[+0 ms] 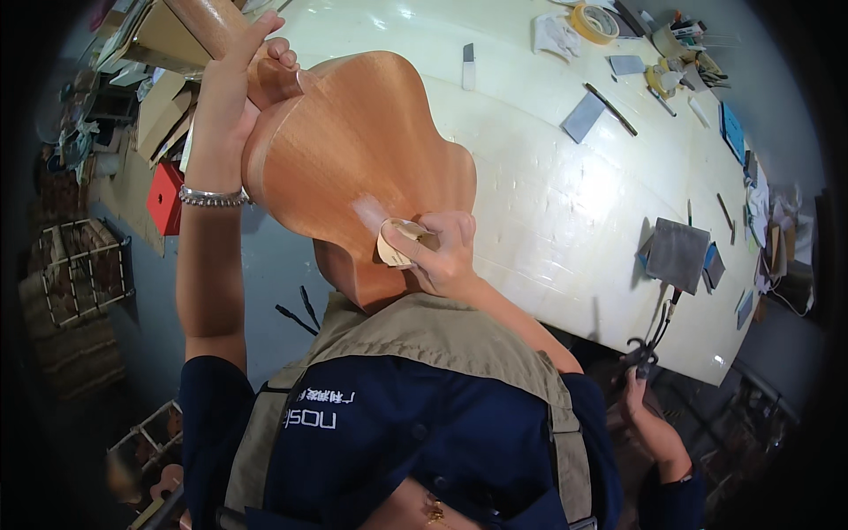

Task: The person sands various parts of a ukulele body and neck using a sanding block, then uses an air nozzle to blow away dust before continuing to sand the sides and back.

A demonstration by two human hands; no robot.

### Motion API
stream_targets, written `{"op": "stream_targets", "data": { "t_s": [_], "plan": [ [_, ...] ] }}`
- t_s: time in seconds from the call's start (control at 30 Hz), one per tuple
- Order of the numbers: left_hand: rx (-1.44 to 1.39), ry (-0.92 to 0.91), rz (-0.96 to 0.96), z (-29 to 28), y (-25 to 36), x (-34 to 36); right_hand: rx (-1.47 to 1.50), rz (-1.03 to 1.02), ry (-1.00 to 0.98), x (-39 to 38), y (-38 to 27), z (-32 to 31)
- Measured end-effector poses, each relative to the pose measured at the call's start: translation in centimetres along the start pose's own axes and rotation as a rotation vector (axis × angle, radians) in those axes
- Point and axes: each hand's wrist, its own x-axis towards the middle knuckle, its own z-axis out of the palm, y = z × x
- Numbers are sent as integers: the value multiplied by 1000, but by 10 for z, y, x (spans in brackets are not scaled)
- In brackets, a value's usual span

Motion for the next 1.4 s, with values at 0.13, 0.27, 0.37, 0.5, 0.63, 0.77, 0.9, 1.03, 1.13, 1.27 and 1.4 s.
{"op": "stream_targets", "data": {
  "t_s": [0.13, 0.27, 0.37, 0.5, 0.63, 0.77, 0.9, 1.03, 1.13, 1.27, 1.4],
  "plan": [
    [-3, -20, -20, 0, -5, 2, -6, 41, 5, 11, -1, 0],
    [40, -35, 23, -6, -2, 3, -12, 6, 4, -7, 5, 1],
    [49, -46, 10, -1, 1, 4, -36, 10, -3, -11, 6, -2],
    [53, -24, -2, 2, 1, 3, 50, 40, 18, 23, 0, 2],
    [55, -41, 23, -3, 3, 7, 61, 33, 2, -15, 2, 3],
    [84, -59, 13, 6, -1, 1, -45, -45, 104, 69, 16, 5],
    [78, -99, 25, 12, -2, 8, -16, 228, 355, 115, 91, -3],
    [88, 40, 16, -1, -5, -1, -404, 463, 187, 39, 166, -44],
    [-80, 18, -15, -32, 3, -5, -528, 669, 149, -46, 145, -101],
    [-120, 61, 214, -57, 13, -6, -1076, 840, -64, -154, 98, -189],
    [-8, 45, 501, -59, 24, -12, -979, 989, -198, -176, 73, -217]
  ]
}}
